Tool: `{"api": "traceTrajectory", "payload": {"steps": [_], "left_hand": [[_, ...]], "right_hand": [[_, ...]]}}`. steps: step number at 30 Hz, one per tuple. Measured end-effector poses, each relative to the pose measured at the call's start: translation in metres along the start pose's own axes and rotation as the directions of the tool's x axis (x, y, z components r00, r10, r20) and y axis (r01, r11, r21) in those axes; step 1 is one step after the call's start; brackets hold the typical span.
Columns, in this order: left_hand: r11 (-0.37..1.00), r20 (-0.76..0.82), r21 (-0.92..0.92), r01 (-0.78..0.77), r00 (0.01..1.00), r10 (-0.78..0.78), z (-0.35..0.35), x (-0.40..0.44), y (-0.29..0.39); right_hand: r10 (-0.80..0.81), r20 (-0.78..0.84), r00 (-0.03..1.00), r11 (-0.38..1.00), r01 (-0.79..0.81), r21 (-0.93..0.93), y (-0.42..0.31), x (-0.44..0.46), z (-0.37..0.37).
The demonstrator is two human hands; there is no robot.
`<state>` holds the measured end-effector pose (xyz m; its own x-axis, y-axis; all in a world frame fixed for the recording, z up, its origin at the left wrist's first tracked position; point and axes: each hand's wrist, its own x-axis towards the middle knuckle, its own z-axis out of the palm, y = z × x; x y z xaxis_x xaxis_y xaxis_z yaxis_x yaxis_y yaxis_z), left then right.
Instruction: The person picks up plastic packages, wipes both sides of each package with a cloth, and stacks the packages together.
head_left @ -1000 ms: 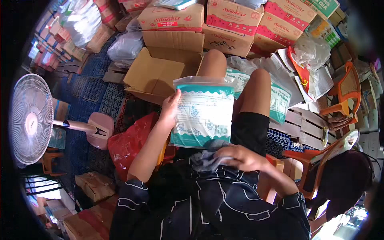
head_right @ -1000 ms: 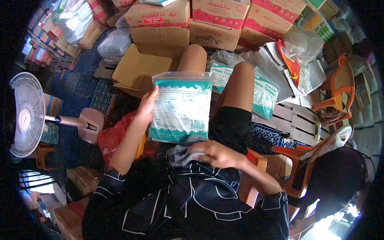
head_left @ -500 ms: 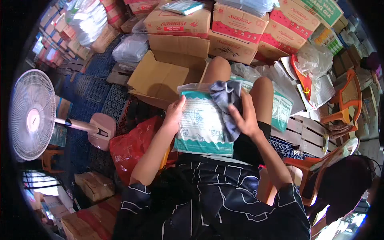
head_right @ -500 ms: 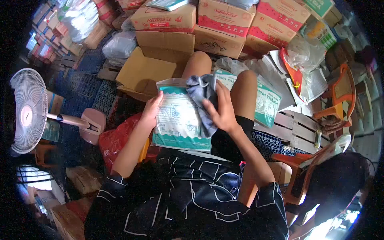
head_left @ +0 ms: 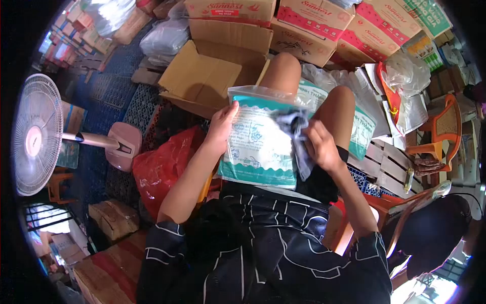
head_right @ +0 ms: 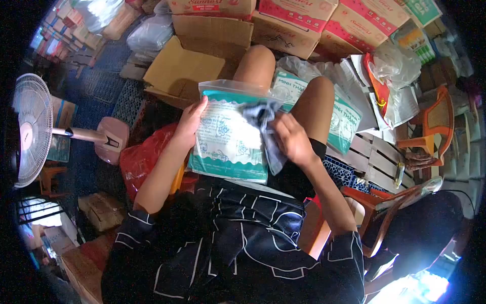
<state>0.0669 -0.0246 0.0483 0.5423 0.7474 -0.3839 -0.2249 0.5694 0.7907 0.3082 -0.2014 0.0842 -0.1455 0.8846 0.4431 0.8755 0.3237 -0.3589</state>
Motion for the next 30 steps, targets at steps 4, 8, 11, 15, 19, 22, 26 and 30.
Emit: {"api": "traceTrajectory", "payload": {"steps": [4,8,11,15,19,22,26,30], "left_hand": [[1.0,-0.028,0.012,0.029,0.999,-0.029,0.008,-0.003,0.004],[0.999,-0.005,0.045,0.005,1.0,-0.005,-0.007,0.008,-0.007],[0.998,-0.01,0.059,-0.009,1.0,0.009,-0.007,0.008,-0.005],[1.0,-0.019,-0.016,0.004,1.0,-0.004,-0.004,0.006,-0.005],[1.0,-0.1,-0.014,-0.012,0.995,0.011,0.003,-0.003,-0.003],[0.999,-0.093,-0.041,-0.008,0.996,0.004,0.008,-0.003,-0.001],[0.996,-0.149,0.049,-0.077,0.985,0.084,0.001,0.004,-0.006],[0.995,-0.193,-0.014,-0.1,0.977,0.095,0.004,-0.006,0.017]], "right_hand": [[-0.193,0.226,0.955,0.981,0.194,0.02,-0.025,-0.04,0.002],[-0.135,0.337,0.932,0.978,0.071,0.194,-0.059,-0.04,-0.02],[-0.271,0.362,0.892,0.926,0.138,0.352,-0.067,-0.034,-0.024],[-0.304,0.522,0.797,0.84,-0.035,0.542,-0.075,-0.024,-0.033],[-0.204,0.475,0.856,0.797,-0.137,0.589,-0.053,-0.005,-0.059],[0.009,0.198,0.98,0.857,-0.11,0.504,-0.032,0.013,-0.074],[0.174,0.018,0.985,0.91,-0.167,0.38,-0.006,0.038,-0.056],[-0.274,0.231,0.934,0.859,0.129,0.495,-0.053,0.038,-0.034]]}}
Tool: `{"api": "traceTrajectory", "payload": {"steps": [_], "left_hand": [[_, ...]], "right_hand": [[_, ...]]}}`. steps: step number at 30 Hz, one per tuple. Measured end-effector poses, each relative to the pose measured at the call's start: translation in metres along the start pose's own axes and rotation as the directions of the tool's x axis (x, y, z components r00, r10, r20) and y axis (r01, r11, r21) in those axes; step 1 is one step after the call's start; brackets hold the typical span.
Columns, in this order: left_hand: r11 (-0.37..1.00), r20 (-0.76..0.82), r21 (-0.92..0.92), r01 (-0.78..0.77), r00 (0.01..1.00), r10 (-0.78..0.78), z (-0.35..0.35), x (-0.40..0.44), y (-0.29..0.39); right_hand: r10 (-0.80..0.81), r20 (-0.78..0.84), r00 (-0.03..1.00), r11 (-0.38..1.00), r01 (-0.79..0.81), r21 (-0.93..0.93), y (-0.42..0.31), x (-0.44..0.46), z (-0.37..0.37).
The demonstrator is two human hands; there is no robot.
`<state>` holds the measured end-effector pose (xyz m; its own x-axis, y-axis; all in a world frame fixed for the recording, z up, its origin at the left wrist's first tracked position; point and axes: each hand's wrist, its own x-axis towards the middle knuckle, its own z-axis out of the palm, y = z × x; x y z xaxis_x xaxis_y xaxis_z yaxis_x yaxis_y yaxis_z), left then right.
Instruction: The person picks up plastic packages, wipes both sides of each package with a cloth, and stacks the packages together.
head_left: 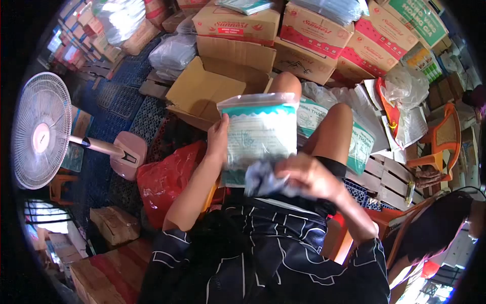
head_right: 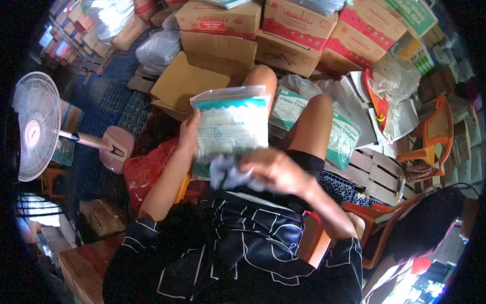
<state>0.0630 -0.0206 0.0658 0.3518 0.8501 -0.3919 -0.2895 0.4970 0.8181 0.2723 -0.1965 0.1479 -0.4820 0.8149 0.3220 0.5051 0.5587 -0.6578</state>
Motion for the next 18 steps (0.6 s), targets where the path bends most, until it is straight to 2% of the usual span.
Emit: {"api": "traceTrajectory", "payload": {"steps": [1,2,5,6,7,8,9,11,13,15,17,18], "left_hand": [[1.0,-0.016,-0.025,-0.01,1.0,0.009,-0.004,0.001,0.003],[0.999,-0.029,-0.046,-0.018,0.999,0.016,-0.007,0.003,0.007],[0.996,-0.045,-0.086,-0.009,0.999,0.005,-0.019,0.014,0.001],[0.997,-0.044,-0.081,0.003,0.999,-0.006,-0.017,0.011,0.002],[0.997,-0.04,-0.077,0.014,0.999,-0.017,-0.014,0.011,0.002],[0.993,-0.036,-0.109,0.047,0.998,-0.051,-0.014,0.011,0.001],[0.987,-0.028,-0.141,0.078,0.996,-0.083,-0.013,0.011,0.001],[0.975,0.0,-0.196,0.106,0.994,-0.108,-0.01,0.015,0.002],[0.966,0.031,-0.227,0.127,0.992,-0.124,-0.006,0.008,0.005],[0.994,-0.029,-0.097,0.057,0.998,-0.06,-0.004,-0.001,0.009],[0.999,-0.03,-0.005,-0.041,0.999,0.04,-0.005,0.001,0.005],[0.998,-0.022,0.046,-0.053,0.998,0.054,-0.006,0.001,0.005]], "right_hand": [[-0.094,0.088,0.992,0.994,0.088,0.068,-0.005,0.006,0.015],[-0.043,0.143,0.989,0.995,0.055,-0.085,-0.016,0.007,0.02],[0.076,-0.134,0.988,0.962,-0.108,-0.249,0.02,-0.009,0.015],[0.191,-0.35,0.917,0.93,-0.283,-0.235,0.029,-0.013,0.007],[0.29,-0.457,0.841,0.857,-0.441,-0.268,0.041,-0.015,-0.004],[0.313,-0.606,0.731,0.772,-0.567,-0.286,0.048,-0.016,-0.011],[0.262,-0.686,0.678,0.734,-0.602,-0.314,0.042,-0.013,-0.018],[0.186,-0.724,0.665,0.709,-0.601,-0.37,0.033,-0.013,-0.013],[0.179,-0.642,0.746,0.782,-0.504,-0.367,0.003,0.001,0.001],[0.247,-0.525,0.814,0.892,-0.403,-0.205,-0.02,0.013,0.026],[0.186,-0.427,0.885,0.945,-0.28,-0.169,-0.03,0.025,0.061],[0.196,-0.381,0.904,0.936,-0.288,-0.202,-0.032,0.034,0.074]]}}
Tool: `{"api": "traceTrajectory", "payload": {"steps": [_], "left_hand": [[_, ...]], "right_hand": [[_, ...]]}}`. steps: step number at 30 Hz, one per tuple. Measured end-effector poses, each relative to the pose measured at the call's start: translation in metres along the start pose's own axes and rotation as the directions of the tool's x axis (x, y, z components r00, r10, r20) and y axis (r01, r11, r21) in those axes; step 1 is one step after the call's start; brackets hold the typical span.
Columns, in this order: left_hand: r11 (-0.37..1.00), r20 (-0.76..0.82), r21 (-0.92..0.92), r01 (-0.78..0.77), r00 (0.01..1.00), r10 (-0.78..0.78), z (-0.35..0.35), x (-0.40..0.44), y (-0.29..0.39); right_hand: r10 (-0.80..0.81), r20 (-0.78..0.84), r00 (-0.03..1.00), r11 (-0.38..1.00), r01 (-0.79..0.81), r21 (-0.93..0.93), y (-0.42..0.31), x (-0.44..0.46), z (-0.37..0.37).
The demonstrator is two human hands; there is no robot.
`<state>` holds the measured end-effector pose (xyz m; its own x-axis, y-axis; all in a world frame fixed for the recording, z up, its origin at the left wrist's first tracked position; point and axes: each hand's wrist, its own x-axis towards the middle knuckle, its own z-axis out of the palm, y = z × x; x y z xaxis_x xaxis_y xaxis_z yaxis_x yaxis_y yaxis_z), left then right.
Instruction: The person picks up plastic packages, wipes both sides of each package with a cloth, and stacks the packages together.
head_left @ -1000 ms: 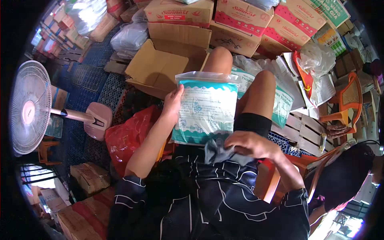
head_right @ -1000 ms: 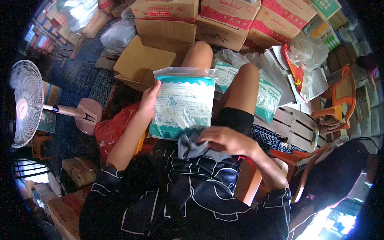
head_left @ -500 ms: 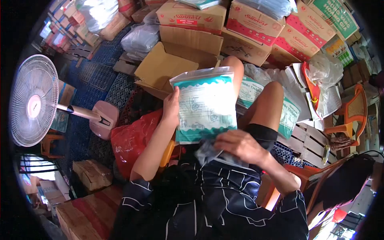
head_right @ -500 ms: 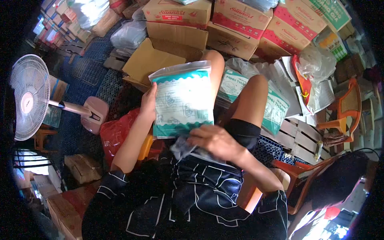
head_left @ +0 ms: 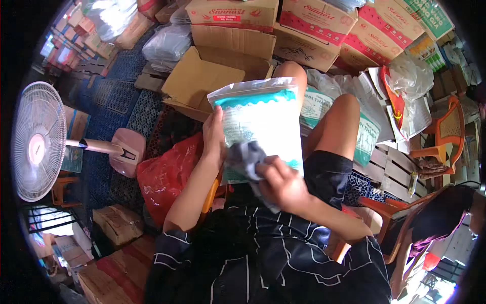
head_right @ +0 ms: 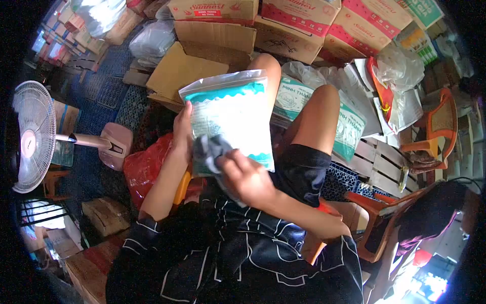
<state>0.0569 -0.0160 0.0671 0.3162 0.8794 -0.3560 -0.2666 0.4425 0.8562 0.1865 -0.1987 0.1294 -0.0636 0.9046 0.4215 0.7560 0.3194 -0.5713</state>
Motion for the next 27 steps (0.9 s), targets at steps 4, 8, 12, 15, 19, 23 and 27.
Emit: {"api": "traceTrajectory", "payload": {"steps": [4,8,12,15,19,23,27], "left_hand": [[0.998,-0.068,-0.069,0.012,0.998,-0.016,-0.003,0.009,-0.006],[0.991,0.007,-0.117,-0.072,0.997,0.073,0.001,0.004,-0.004],[0.987,-0.047,-0.159,0.015,0.999,-0.023,0.008,0.001,0.002],[0.998,-0.018,-0.06,0.036,0.999,-0.037,0.0,0.009,-0.006],[0.997,0.146,-0.069,0.018,0.989,-0.007,-0.005,0.007,-0.003],[0.962,0.097,-0.185,0.199,0.978,-0.184,-0.002,0.007,0.0],[0.937,0.097,-0.243,0.25,0.968,-0.233,0.007,-0.001,0.008]], "right_hand": [[0.179,0.036,0.983,0.972,-0.172,-0.158,0.028,0.001,0.021],[0.29,-0.222,0.931,0.886,-0.349,-0.304,0.066,0.015,-0.022],[0.247,-0.371,0.895,0.803,-0.403,-0.438,0.08,0.014,-0.055],[0.229,-0.349,0.909,0.873,-0.351,-0.34,0.039,0.025,-0.049],[0.145,0.037,0.989,0.989,-0.146,0.014,-0.003,0.017,0.01],[0.212,-0.003,0.977,0.977,-0.212,0.013,0.025,0.014,0.038],[0.325,-0.224,0.919,0.912,-0.367,-0.185,0.043,0.023,-0.005]]}}
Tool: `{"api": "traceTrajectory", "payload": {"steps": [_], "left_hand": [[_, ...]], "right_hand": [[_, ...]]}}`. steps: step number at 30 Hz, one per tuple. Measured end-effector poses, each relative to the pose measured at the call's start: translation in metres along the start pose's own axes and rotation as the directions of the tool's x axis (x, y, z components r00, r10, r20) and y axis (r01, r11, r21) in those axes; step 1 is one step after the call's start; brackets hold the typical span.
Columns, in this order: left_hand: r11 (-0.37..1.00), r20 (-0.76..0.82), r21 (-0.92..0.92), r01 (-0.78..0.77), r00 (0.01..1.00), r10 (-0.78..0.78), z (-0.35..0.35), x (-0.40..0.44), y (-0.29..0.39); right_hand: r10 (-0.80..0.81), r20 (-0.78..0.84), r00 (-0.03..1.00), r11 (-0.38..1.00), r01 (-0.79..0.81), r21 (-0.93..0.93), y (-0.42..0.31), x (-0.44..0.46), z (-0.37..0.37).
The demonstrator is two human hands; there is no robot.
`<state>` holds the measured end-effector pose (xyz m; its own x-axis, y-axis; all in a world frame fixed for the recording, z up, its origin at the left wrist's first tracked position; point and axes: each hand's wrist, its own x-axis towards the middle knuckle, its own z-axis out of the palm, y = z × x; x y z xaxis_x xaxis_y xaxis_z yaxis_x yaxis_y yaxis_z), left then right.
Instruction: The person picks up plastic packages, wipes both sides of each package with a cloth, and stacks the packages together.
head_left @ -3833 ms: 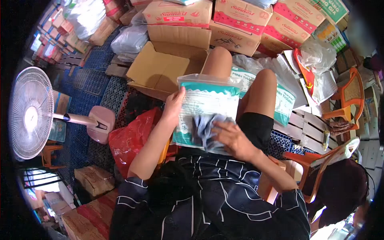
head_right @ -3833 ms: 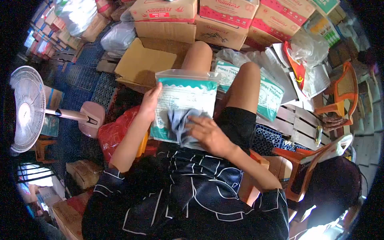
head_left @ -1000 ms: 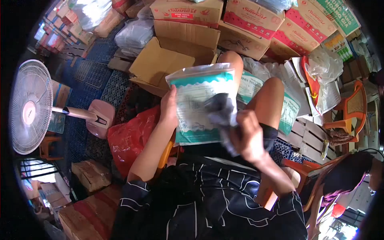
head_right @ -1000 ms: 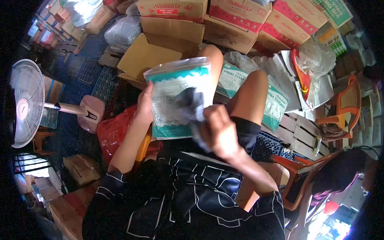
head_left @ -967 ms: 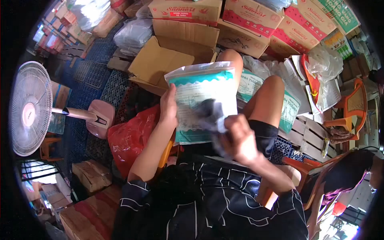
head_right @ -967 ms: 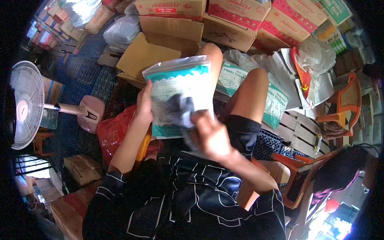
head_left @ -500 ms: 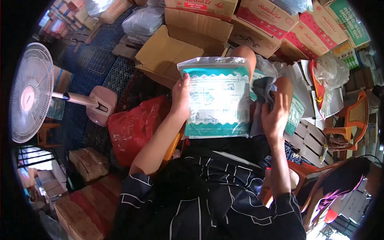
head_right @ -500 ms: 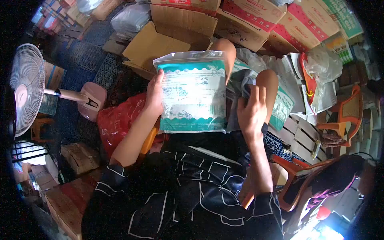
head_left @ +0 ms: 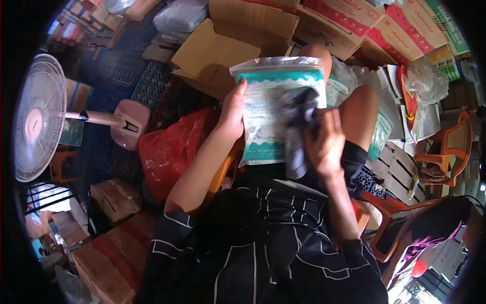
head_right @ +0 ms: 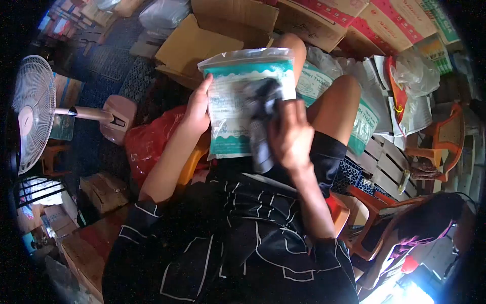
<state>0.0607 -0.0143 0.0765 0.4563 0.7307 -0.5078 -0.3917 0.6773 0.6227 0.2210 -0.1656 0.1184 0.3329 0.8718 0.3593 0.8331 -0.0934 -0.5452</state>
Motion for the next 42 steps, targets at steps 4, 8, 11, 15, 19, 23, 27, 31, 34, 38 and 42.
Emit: {"api": "traceTrajectory", "payload": {"steps": [4,8,11,15,19,23,27,31,34,38,42], "left_hand": [[0.999,0.078,-0.035,0.01,0.997,-0.008,-0.007,0.008,-0.004],[1.0,0.041,0.013,0.008,0.999,-0.008,-0.008,0.004,-0.002],[0.997,0.245,-0.035,0.074,0.967,-0.063,-0.017,0.009,0.0],[1.0,0.121,0.024,0.009,0.993,-0.012,-0.014,0.004,-0.003],[0.999,0.113,0.037,-0.034,0.993,0.029,-0.013,0.008,-0.005],[1.0,0.125,0.024,-0.012,0.992,0.008,-0.016,0.009,-0.006],[0.998,0.169,0.039,-0.041,0.985,0.034,-0.02,0.012,-0.009],[0.991,0.147,0.106,-0.08,0.987,0.064,-0.007,0.0,-0.005],[0.995,0.2,0.01,0.096,0.975,-0.096,-0.017,0.008,0.003],[0.984,0.207,-0.036,0.175,0.964,-0.164,-0.014,0.005,0.02],[0.992,0.184,-0.006,0.129,0.975,-0.126,0.007,0.003,0.034]], "right_hand": [[0.035,-0.19,0.981,0.981,-0.07,-0.179,0.024,0.007,-0.016],[-0.101,-0.18,0.979,0.993,0.111,0.045,-0.023,0.001,-0.013],[-0.232,0.175,0.957,0.966,0.206,0.155,-0.046,-0.024,0.024],[0.043,0.04,0.998,0.989,-0.048,0.14,-0.019,-0.009,0.028],[0.173,-0.174,0.969,0.981,-0.186,-0.062,0.017,0.007,0.0],[0.205,-0.305,0.93,0.958,-0.255,-0.135,0.069,-0.007,-0.012],[0.363,-0.315,0.877,0.925,-0.3,0.232,0.093,-0.027,-0.013],[0.233,-0.234,0.944,0.944,-0.162,0.287,0.045,-0.019,-0.034],[-0.184,-0.056,0.981,0.973,0.19,0.128,0.014,-0.016,-0.031],[-0.196,0.167,0.966,0.98,0.197,0.013,-0.022,-0.024,-0.026],[-0.13,0.144,0.981,0.969,0.156,-0.193,-0.024,-0.018,-0.008]]}}
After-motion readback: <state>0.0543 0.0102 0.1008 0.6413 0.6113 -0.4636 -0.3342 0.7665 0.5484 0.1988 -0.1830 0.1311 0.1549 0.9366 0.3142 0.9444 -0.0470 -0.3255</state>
